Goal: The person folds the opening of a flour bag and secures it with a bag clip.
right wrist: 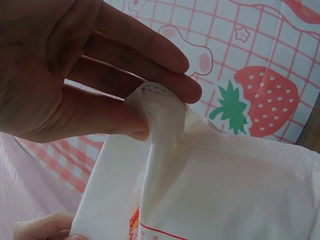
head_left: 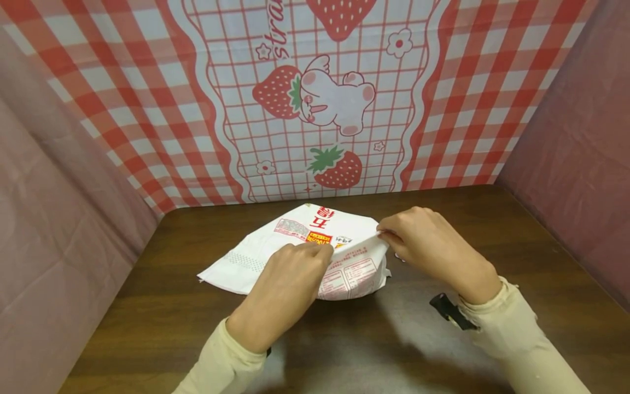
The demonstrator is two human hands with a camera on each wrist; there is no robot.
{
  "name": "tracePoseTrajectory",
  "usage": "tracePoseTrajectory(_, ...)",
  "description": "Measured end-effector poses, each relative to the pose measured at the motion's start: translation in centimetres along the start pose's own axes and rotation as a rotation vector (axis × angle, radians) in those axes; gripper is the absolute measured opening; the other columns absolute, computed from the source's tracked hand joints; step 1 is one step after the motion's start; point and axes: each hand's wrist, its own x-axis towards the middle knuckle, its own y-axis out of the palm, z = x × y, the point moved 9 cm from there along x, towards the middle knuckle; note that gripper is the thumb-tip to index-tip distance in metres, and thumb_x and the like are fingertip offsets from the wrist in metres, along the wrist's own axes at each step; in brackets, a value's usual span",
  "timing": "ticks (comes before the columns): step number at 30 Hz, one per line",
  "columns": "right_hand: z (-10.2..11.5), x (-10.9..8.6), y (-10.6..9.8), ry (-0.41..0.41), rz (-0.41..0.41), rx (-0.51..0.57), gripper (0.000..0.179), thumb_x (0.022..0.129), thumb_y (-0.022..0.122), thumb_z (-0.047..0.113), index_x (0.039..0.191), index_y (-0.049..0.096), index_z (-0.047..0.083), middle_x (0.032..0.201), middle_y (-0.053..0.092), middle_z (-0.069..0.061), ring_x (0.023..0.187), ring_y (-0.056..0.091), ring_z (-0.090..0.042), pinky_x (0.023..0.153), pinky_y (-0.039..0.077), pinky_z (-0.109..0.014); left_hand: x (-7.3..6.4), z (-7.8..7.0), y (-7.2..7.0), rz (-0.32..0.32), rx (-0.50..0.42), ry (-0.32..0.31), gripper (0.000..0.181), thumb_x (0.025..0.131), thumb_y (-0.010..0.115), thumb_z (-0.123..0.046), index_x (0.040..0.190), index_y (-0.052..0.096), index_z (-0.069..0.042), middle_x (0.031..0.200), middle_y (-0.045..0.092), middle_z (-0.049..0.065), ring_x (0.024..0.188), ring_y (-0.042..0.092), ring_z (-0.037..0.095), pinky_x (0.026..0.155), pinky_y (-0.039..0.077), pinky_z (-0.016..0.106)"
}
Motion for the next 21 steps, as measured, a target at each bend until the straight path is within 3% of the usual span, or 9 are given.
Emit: tracePoseTrajectory(21,-0.06,-0.12,0.04,0.001,-0.002,0.007,0.020,0.083,0.075,0.008,0.071,0.064,0.019,0.061,0.051,0.009,0.056,0.043,-0.010,0.053,0.039,-0.034,-0.01,-0.09,-0.18,0.001,0.003,0.004,0.008,0.088,0.068,-0.002,0.084,0.063,-0.008,0.076,0.068,0.004,0.066,0.066,0.020,0.056,0.048,0.037)
